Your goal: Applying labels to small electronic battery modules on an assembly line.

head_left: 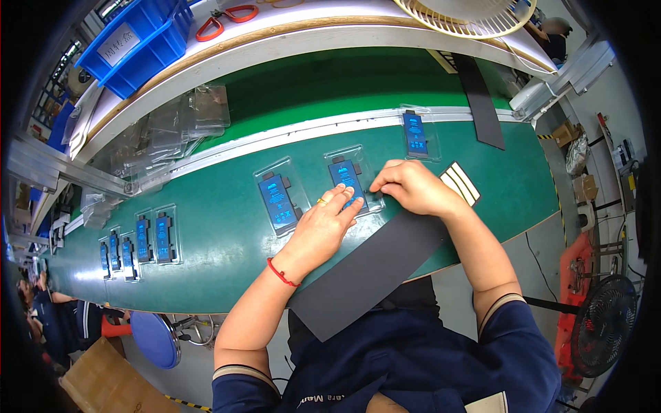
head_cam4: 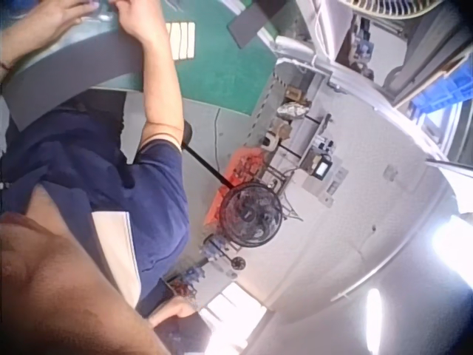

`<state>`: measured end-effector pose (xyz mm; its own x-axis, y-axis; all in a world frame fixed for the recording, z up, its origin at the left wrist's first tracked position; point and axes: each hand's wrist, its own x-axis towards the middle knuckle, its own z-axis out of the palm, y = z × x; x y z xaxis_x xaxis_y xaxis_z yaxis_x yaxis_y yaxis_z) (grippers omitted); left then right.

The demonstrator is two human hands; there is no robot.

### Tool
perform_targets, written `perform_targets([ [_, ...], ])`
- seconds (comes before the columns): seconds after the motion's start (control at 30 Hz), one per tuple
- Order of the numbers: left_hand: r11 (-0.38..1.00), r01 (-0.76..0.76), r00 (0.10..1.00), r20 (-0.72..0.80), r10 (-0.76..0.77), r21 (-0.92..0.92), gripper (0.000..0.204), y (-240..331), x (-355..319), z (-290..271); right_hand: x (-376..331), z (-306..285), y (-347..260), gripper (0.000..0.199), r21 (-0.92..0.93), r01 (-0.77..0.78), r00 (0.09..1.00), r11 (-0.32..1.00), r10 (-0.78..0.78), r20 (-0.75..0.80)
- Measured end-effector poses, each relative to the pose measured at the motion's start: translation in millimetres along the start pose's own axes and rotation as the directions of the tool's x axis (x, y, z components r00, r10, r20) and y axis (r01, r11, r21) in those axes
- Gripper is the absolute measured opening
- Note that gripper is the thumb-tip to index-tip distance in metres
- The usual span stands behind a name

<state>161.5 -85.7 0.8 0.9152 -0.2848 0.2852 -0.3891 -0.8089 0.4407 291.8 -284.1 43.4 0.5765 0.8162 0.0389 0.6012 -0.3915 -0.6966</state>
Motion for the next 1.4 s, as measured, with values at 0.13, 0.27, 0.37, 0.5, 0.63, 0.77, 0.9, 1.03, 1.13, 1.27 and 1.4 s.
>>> perform_targets([
  [0.13, 1.000, -0.007, 1.000, -0.007, 0.007, -0.022, 0.033, 0.3, 0.4, -0.1, 9.9, 17.1, 1.0, 0.015, 0.006, -0.034, 0.999, 0.999, 0.034, 0.020],
  [0.27, 1.000, -0.006, 1.000, -0.020, 0.006, -0.018, 0.033, 0.8, -0.3, -0.4, 13.3, 20.4, -11.5, 0.009, 0.095, -0.183, 0.982, 0.979, 0.177, 0.063],
  [0.37, 1.000, -0.024, 0.999, -0.029, 0.024, -0.011, 0.033, 0.4, 0.4, 0.6, 11.2, 24.3, -17.7, 0.013, 0.009, -0.191, 0.977, 0.982, 0.189, 0.094],
  [0.5, 1.000, -0.018, 0.999, -0.038, 0.018, -0.017, 0.032, 0.6, 0.3, 0.3, 2.5, 38.4, -17.3, 0.031, -0.335, -0.073, 0.995, 0.939, 0.047, -0.084],
  [0.63, 0.998, 0.000, 0.999, -0.044, 0.002, 0.067, 0.038, -3.0, -6.4, -3.6, -4.1, 14.7, -9.0, 0.054, -0.363, -0.147, 0.941, 0.920, 0.016, -0.338],
  [0.77, 0.985, 0.127, 0.991, -0.048, -0.122, 0.114, 0.037, -14.3, -10.0, -30.7, -3.5, -1.1, 43.3, 0.056, -0.409, -0.479, 0.814, 0.777, 0.217, -0.539],
  [0.9, 0.953, 0.295, 0.941, -0.191, -0.279, 0.065, 0.026, -36.0, -16.8, -46.4, -5.4, 24.5, 36.8, 0.057, -0.464, -0.384, 0.877, 0.798, 0.159, -0.453],
  [1.03, 0.960, 0.217, 0.953, -0.254, -0.168, 0.178, 0.028, -31.2, -9.9, -41.1, -7.3, 62.0, -9.6, 0.056, -0.510, -0.280, 0.909, 0.813, 0.054, -0.413],
  [1.13, 0.988, 0.037, 0.993, -0.119, -0.020, 0.150, 0.056, -17.7, -0.4, -21.3, -15.9, 70.1, -25.9, 0.050, -0.418, -0.177, 0.910, 0.891, -0.013, -0.414],
  [1.27, 0.992, 0.000, 1.000, -0.007, 0.001, 0.123, 0.053, -11.2, 3.0, -7.1, -39.2, 34.5, -16.2, 0.031, -0.324, -0.120, 0.903, 0.938, -0.032, -0.428],
  [1.4, 0.987, 0.002, 0.998, 0.054, -0.011, 0.163, 0.050, -13.3, -1.6, -11.2, -77.9, -23.1, 19.7, 0.013, -0.180, -0.046, 0.983, 0.983, 0.013, -0.183],
])
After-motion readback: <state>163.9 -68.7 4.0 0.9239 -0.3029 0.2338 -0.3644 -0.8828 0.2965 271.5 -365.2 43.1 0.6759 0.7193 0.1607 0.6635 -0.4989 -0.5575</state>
